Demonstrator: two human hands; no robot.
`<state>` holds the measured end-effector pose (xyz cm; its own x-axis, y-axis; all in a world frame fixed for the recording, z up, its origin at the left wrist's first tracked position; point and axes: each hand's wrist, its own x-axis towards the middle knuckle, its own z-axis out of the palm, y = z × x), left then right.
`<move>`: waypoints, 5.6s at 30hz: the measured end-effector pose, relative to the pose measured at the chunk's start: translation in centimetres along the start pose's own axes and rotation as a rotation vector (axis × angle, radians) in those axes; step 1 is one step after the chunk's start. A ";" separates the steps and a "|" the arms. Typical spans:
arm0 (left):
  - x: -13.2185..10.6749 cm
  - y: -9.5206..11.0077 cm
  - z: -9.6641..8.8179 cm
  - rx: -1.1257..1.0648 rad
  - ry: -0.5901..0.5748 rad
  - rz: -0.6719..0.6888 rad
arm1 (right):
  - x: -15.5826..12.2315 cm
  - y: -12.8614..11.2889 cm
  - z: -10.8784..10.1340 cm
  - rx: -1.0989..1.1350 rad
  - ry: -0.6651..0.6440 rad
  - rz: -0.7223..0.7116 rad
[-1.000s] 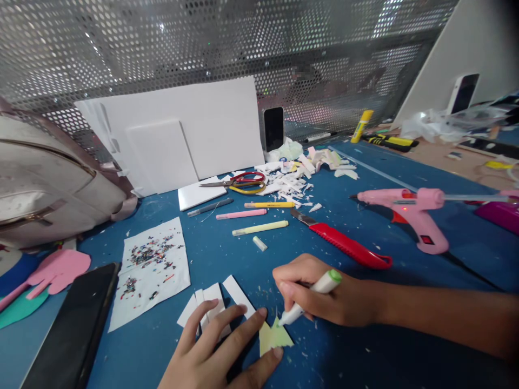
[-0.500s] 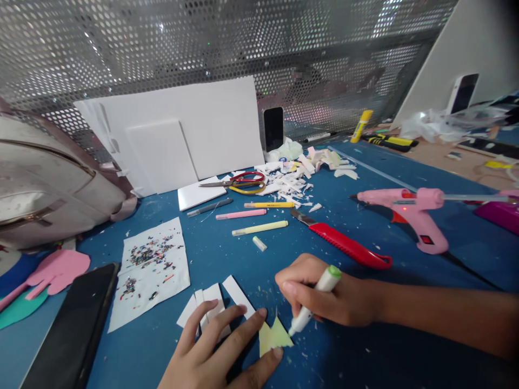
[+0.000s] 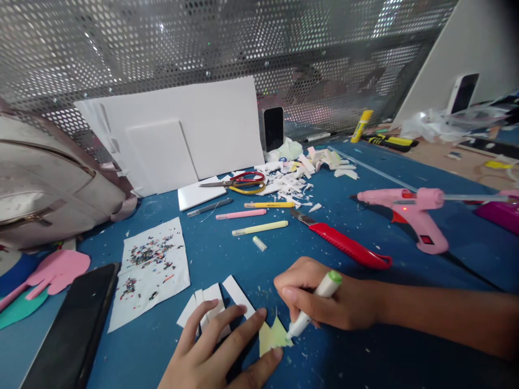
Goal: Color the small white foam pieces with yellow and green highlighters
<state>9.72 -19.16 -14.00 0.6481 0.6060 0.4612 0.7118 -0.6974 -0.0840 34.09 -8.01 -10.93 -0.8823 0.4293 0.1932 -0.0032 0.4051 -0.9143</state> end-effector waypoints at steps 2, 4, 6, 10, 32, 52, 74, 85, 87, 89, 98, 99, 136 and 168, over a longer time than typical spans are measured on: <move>0.0 0.0 0.0 0.000 0.003 -0.001 | 0.0 0.0 0.0 -0.008 -0.007 -0.003; 0.0 0.0 0.1 0.005 0.016 -0.004 | 0.0 0.0 0.0 -0.009 -0.012 -0.001; 0.0 0.0 0.2 0.006 0.029 -0.008 | 0.0 0.1 0.0 -0.005 -0.019 0.014; 0.0 0.0 0.3 0.002 0.042 -0.009 | 0.0 0.1 0.1 0.007 -0.033 0.016; -0.1 0.0 0.1 -0.020 0.011 -0.015 | 0.1 0.2 0.1 0.052 -0.032 0.058; -0.1 0.0 0.0 -0.004 0.006 -0.005 | -0.2 1.0 0.1 -0.052 -0.099 0.043; -0.1 0.1 0.4 0.001 0.028 -0.012 | -0.1 0.1 0.0 0.012 0.010 0.173; -0.3 -0.1 0.2 0.033 0.023 0.016 | -0.1 0.4 -0.1 0.168 0.129 0.206; -0.4 -0.2 0.0 0.018 -0.026 0.005 | -0.1 0.9 -0.2 0.213 0.286 0.143; -0.4 -0.2 -0.4 0.025 -0.095 -0.060 | 0.1 1.3 -0.4 0.228 0.423 0.097; 1.4 -0.6 -2.7 -0.171 -0.157 0.049 | 0.3 1.8 -0.8 0.208 0.549 0.052; 1.6 -0.7 -2.8 -0.163 -0.160 0.050 | 0.3 1.8 -0.8 0.204 0.553 0.049; 5.6 0.0 -1.6 -0.260 -0.160 -0.045 | 0.6 2.3 -1.1 0.195 0.711 -0.053; 10.1 -7.9 -0.9 -0.372 -0.216 -0.008 | 0.9 2.1 -1.4 0.277 0.901 0.009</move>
<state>10.45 -7.90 -7.89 0.7130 0.6503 0.2620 0.5964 -0.7591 0.2609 33.95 -5.67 -12.20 -0.1870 0.9410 0.2821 -0.2118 0.2418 -0.9469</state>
